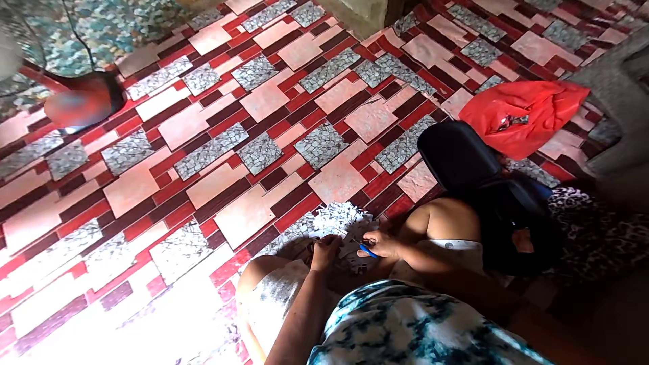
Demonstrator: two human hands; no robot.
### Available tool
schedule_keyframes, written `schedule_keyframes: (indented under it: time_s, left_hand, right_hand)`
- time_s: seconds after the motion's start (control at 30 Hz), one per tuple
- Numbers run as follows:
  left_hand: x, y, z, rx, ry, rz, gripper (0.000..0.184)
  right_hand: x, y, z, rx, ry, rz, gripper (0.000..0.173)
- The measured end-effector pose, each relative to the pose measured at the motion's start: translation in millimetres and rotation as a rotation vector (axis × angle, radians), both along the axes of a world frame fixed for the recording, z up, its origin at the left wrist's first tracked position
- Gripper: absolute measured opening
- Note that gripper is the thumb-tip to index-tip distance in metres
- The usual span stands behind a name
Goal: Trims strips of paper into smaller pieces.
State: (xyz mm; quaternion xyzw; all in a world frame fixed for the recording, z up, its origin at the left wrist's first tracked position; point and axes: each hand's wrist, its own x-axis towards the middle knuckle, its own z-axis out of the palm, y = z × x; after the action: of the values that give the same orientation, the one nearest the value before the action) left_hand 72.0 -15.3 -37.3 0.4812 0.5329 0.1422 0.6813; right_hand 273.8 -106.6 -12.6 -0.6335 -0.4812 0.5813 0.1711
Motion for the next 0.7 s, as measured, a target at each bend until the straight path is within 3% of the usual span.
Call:
schedule_keyframes:
  time_s: [0.5, 0.7]
  left_hand:
    - [0.4, -1.4, 1.7, -0.006, -0.005, -0.044, 0.016]
    - [0.6, -1.6, -0.6, 0.013, -0.002, 0.007, 0.016]
  right_hand:
    - [-1.4, -2.2, -0.5, 0.011, 0.064, -0.055, 0.034]
    - [-0.3, 1.1, 0.4, -0.051, 0.068, -0.058, 0.043]
